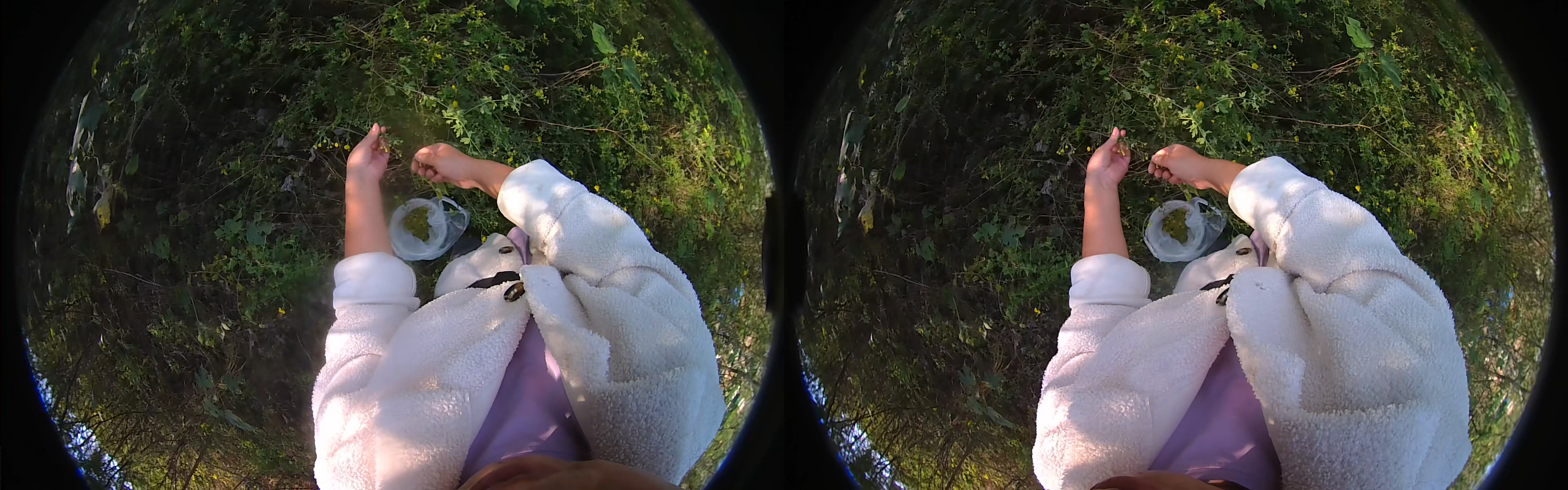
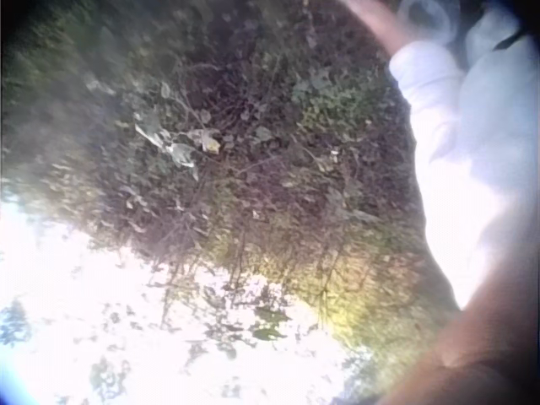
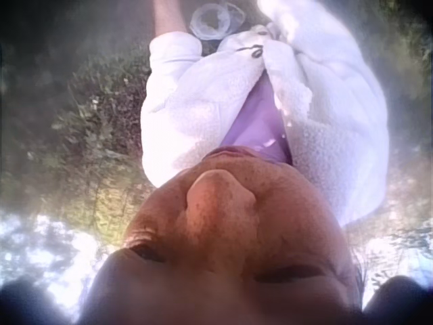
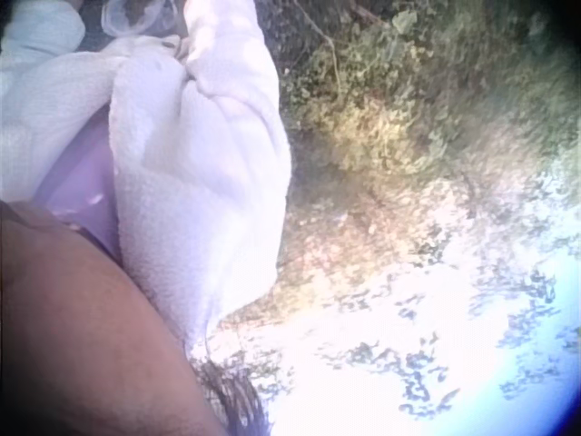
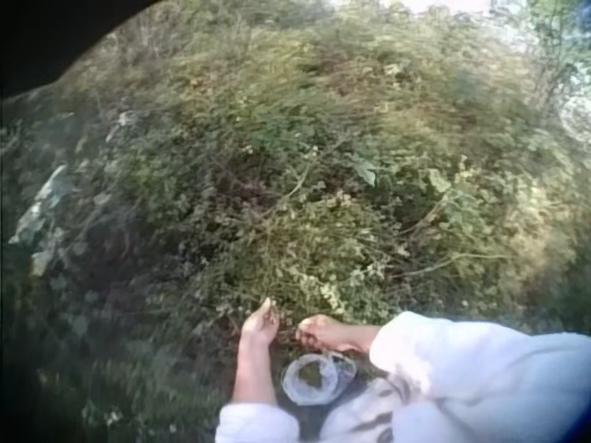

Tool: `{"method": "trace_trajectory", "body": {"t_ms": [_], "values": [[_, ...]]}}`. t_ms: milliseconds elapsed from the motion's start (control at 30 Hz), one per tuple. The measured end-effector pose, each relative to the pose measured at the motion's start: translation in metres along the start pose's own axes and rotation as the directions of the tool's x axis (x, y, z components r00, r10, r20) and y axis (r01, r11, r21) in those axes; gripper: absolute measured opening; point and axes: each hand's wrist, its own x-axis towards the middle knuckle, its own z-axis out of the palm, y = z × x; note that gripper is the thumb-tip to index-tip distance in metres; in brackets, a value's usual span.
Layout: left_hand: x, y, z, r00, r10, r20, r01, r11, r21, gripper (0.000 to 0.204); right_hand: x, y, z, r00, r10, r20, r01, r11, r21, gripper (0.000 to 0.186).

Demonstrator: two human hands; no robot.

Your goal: The person repeatedly reaches into low vegetation, plucks small yellow flowers, and places them into a small white mesh bag held in the left hand. The action is continuous throughout the clip.

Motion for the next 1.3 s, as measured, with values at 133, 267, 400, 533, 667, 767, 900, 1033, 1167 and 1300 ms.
{"method": "trace_trajectory", "body": {"t_ms": [133,267,400,533,667,767,900,1033,1167,1300], "values": [[0.004,-0.002,0.001,1.0,0.012,0.021,-0.013,0.999,0.053,0.016,0.019,-0.006,-0.003,0.989,-0.143,-0.025,0.141,0.988,-0.062,0.017],[0.003,-0.009,0.008,0.999,0.044,0.025,-0.045,0.997,0.059,0.016,0.033,-0.011,0.004,0.981,-0.175,-0.082,0.174,0.985,-0.017,0.025],[0.001,-0.015,0.009,0.996,0.066,0.06,-0.072,0.992,0.107,0.014,0.038,-0.014,0.011,0.974,-0.133,-0.184,0.108,0.984,-0.141,0.031],[0.001,-0.02,0.011,0.992,0.126,-0.003,-0.124,0.983,0.134,0.011,0.03,-0.011,0.014,0.979,-0.026,-0.204,0.018,0.999,-0.04,0.027],[0.0,-0.026,0.014,0.983,0.18,-0.027,-0.168,0.955,0.245,0.009,0.015,-0.016,0.017,0.989,0.096,-0.109,-0.079,0.985,0.152,0.025],[-0.002,-0.026,0.014,0.945,0.307,-0.113,-0.249,0.9,0.359,0.01,0.002,-0.025,0.015,0.97,0.241,0.032,-0.243,0.95,0.197,0.022],[-0.001,-0.029,0.012,0.91,0.408,-0.078,-0.3,0.774,0.557,0.009,0.016,-0.046,0.018,0.985,-0.175,0.016,0.165,0.954,0.249,0.019],[0.004,-0.041,0.015,0.826,0.56,0.073,-0.44,0.557,0.705,0.011,0.05,-0.072,0.022,0.972,-0.032,-0.234,0.087,0.97,0.228,0.029],[0.006,-0.055,0.019,0.796,0.604,0.04,-0.31,0.349,0.884,0.021,0.071,-0.089,0.026,0.956,0.149,-0.251,-0.135,0.988,0.072,0.048],[0.004,-0.067,0.022,0.763,0.646,0.006,-0.274,0.316,0.908,0.024,0.082,-0.085,0.035,0.969,0.109,-0.222,-0.142,0.98,-0.136,0.036]]}}
